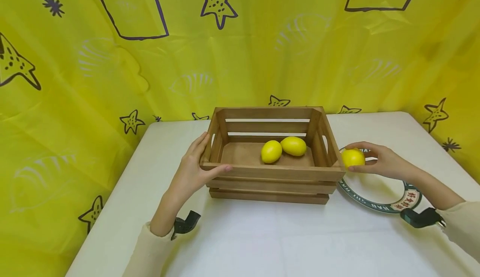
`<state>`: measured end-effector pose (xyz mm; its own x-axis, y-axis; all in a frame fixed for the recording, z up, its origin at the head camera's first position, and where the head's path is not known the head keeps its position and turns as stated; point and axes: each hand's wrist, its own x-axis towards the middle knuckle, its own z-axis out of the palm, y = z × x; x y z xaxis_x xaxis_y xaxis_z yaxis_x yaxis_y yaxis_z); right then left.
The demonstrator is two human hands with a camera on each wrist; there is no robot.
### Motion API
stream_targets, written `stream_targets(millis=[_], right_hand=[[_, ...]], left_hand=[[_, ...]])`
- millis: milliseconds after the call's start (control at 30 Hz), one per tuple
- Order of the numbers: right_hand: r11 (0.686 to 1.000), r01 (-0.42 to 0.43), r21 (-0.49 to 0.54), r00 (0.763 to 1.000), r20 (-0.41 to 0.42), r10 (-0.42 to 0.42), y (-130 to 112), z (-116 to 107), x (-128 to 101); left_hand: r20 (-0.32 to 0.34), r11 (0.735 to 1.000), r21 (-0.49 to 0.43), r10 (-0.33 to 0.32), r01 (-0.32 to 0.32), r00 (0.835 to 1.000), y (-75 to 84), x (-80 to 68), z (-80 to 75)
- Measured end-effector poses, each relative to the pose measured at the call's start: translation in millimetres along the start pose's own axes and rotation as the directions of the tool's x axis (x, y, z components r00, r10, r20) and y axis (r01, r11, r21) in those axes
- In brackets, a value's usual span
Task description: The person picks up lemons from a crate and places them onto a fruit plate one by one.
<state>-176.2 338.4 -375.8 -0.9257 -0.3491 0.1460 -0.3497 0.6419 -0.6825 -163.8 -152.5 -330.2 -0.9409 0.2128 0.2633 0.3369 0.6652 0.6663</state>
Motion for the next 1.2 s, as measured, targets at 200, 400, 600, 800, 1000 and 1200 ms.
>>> stream_targets(millis=[200, 400, 600, 800, 1000, 1200], right_hand=[[0.999, 0.03, 0.019, 0.999, 0.033, -0.03, 11.6, 6.1, -2.6], [0.997, 0.069, 0.039, 0.997, 0.032, -0.07, 16.0, 9.7, -4.8], [0.991, 0.124, 0.055, 0.992, 0.012, -0.125, 14.6, 11.8, -3.4], [0.997, 0.064, 0.032, 0.998, 0.018, -0.065, 14.5, 7.9, -4.6], [0.999, 0.037, 0.015, 0.999, 0.018, -0.037, 14.3, -0.1, -5.0], [0.998, 0.029, -0.061, 0.999, -0.031, -0.031, 6.2, -12.7, -1.6]], left_hand=[[0.001, 1.0, -0.001, 0.001, -0.001, 1.0, 0.1, 0.5, 0.8], [0.001, 1.0, 0.0, 0.006, -0.006, 1.0, 1.0, 1.2, 0.4], [0.002, 1.0, -0.004, 0.003, -0.003, 1.0, 1.1, 1.8, -1.1], [-0.002, 1.0, -0.015, 0.015, -0.015, 1.0, 1.6, 2.4, -0.6], [0.002, 1.0, -0.019, 0.012, -0.012, 1.0, 1.7, 1.9, -0.6], [0.005, 1.0, -0.011, 0.004, -0.004, 1.0, 0.1, 1.7, -0.9]])
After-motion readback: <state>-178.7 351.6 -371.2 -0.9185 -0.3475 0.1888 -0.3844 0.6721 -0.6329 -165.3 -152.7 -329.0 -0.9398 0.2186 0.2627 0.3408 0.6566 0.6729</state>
